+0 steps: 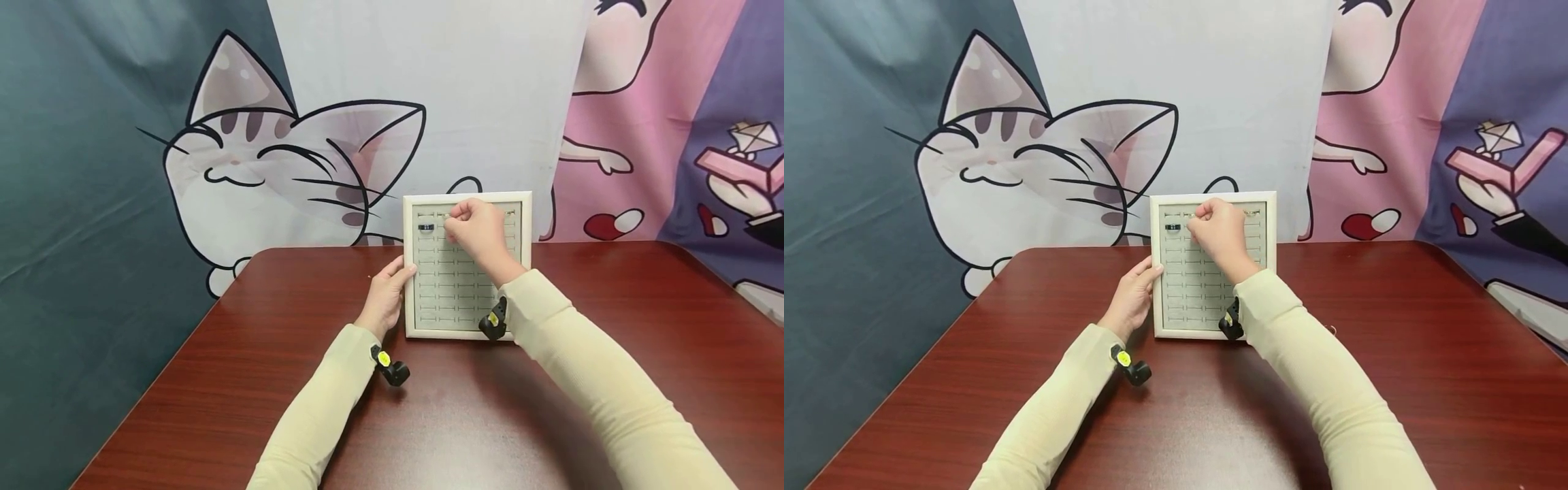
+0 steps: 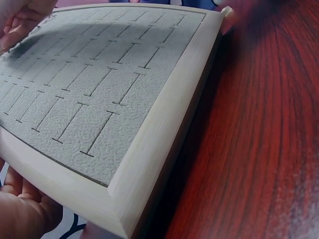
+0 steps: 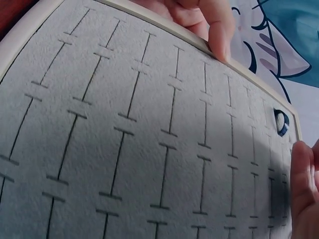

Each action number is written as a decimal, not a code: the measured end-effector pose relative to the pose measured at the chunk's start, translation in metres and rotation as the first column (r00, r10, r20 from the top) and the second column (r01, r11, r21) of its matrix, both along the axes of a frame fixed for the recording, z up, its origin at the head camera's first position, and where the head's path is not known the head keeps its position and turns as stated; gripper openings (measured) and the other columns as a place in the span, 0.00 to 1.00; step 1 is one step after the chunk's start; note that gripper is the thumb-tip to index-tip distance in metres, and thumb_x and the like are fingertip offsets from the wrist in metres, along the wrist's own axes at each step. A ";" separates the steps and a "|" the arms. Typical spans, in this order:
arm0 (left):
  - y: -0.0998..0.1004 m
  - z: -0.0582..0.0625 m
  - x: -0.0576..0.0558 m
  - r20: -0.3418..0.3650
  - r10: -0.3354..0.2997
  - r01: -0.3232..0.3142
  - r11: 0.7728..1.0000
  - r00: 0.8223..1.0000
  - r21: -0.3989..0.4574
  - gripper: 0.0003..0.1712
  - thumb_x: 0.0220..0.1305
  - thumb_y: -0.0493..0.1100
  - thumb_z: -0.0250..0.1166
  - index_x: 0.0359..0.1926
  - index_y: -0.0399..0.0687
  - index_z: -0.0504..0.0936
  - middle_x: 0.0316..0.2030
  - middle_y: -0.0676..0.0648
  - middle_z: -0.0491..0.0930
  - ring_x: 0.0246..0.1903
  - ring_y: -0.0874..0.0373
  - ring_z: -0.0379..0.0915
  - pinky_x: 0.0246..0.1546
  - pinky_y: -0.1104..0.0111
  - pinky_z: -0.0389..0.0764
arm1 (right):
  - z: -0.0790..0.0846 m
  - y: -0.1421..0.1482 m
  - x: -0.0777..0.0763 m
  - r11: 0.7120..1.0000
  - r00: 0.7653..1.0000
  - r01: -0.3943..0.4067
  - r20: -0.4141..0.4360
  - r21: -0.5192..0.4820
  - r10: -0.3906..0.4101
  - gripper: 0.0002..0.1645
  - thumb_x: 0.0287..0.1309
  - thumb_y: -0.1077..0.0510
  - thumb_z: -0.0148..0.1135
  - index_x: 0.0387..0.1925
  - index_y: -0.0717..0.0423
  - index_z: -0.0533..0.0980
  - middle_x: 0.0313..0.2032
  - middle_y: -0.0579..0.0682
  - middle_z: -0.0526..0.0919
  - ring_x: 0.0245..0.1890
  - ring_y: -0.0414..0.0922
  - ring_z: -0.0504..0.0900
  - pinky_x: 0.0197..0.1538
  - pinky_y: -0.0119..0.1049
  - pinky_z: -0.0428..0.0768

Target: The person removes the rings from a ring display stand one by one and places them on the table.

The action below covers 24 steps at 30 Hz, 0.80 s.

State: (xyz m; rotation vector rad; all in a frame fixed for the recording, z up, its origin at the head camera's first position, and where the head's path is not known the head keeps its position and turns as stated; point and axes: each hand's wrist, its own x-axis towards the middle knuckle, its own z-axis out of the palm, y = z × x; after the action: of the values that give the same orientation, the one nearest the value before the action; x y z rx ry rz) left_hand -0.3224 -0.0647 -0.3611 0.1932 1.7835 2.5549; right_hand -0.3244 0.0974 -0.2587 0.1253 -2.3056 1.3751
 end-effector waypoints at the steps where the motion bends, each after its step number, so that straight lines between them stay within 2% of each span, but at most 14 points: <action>1: 0.000 0.000 0.000 0.002 -0.001 0.001 1.000 1.000 -0.003 0.21 0.62 0.38 0.59 0.58 0.44 0.75 0.43 0.46 0.82 0.36 0.62 0.78 0.38 0.69 0.76 | -0.001 -0.002 0.000 1.000 1.000 0.013 -0.009 0.000 -0.013 0.07 0.43 0.65 0.56 0.29 0.60 0.76 0.20 0.50 0.80 0.15 0.37 0.77 0.22 0.27 0.74; 8: 0.000 -0.001 -0.001 -0.011 -0.001 0.001 1.000 1.000 0.001 0.22 0.62 0.37 0.59 0.59 0.43 0.73 0.44 0.45 0.81 0.36 0.62 0.78 0.37 0.69 0.77 | -0.003 -0.008 -0.001 0.996 0.996 0.070 -0.051 0.052 -0.067 0.08 0.46 0.65 0.55 0.31 0.60 0.77 0.21 0.52 0.81 0.17 0.40 0.78 0.22 0.28 0.72; 18: -0.001 -0.001 -0.002 -0.022 -0.012 0.012 1.000 1.000 -0.010 0.24 0.62 0.36 0.59 0.60 0.44 0.72 0.52 0.39 0.77 0.38 0.61 0.78 0.38 0.69 0.78 | 0.001 -0.014 -0.001 0.980 0.989 0.132 -0.090 0.151 -0.119 0.08 0.47 0.64 0.54 0.30 0.60 0.78 0.21 0.53 0.82 0.19 0.43 0.79 0.23 0.30 0.71; 24: 0.000 -0.003 -0.003 -0.025 -0.016 0.016 1.000 1.000 0.005 0.24 0.62 0.35 0.59 0.60 0.43 0.72 0.53 0.39 0.77 0.38 0.61 0.78 0.39 0.70 0.78 | -0.001 -0.014 -0.001 0.976 0.988 0.139 -0.092 0.165 -0.125 0.07 0.48 0.64 0.54 0.30 0.60 0.78 0.21 0.53 0.83 0.20 0.44 0.80 0.24 0.30 0.71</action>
State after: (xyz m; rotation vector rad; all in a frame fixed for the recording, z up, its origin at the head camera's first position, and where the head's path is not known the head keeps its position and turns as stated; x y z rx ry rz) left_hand -0.3253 -0.0645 -0.3638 0.2396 1.7768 2.5574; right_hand -0.3254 0.0830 -0.2593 0.0772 -2.3165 1.0866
